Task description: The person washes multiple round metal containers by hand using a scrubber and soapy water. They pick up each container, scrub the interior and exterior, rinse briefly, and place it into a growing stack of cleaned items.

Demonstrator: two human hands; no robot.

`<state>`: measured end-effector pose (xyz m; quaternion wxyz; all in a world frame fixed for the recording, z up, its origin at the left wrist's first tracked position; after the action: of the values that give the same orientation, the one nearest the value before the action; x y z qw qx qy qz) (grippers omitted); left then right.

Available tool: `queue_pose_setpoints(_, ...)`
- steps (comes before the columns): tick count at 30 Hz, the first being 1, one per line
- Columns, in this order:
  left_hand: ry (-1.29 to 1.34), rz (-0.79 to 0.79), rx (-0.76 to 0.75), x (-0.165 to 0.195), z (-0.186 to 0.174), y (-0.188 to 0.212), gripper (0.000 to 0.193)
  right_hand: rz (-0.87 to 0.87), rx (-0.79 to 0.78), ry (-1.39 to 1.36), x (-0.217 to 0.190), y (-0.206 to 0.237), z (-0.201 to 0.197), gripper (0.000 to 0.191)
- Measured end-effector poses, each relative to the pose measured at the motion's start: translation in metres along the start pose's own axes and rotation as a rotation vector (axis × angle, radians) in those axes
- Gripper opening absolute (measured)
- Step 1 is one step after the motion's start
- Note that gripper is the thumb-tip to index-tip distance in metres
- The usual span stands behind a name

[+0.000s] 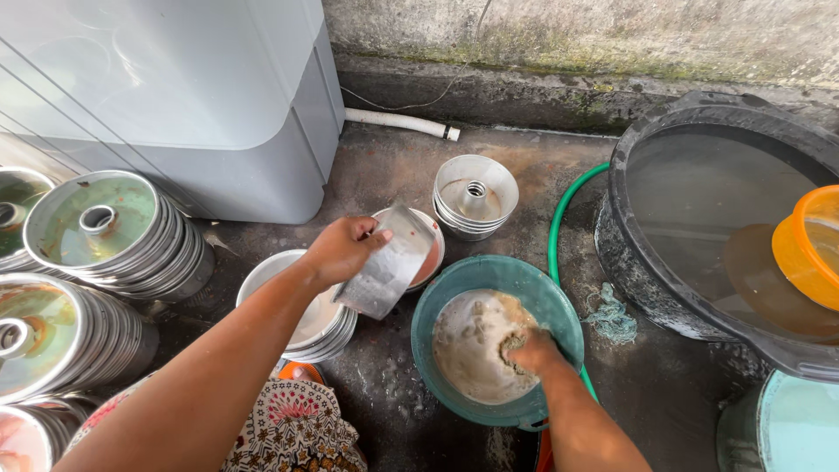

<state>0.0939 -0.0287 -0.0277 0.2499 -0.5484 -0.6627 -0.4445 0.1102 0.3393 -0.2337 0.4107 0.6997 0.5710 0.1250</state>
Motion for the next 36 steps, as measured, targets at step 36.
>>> queue_pose_setpoints(36, 0.743, 0.337, 0.213, 0.087, 0.021, -0.007, 0.035, -0.411, 0.078, -2.120, -0.164, 0.072, -0.112, 0.052)
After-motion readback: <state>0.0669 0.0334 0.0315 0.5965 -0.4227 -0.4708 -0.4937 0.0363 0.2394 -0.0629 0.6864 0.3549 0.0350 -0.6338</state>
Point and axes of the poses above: each hand's wrist, its own y-axis away from the middle knuckle, its own z-axis out of the palm, x = y × z, the point moved 3 cm from there along -y, towards the middle knuckle, and after that the axes turned 1 degree about -x, right-handed, at the moved point
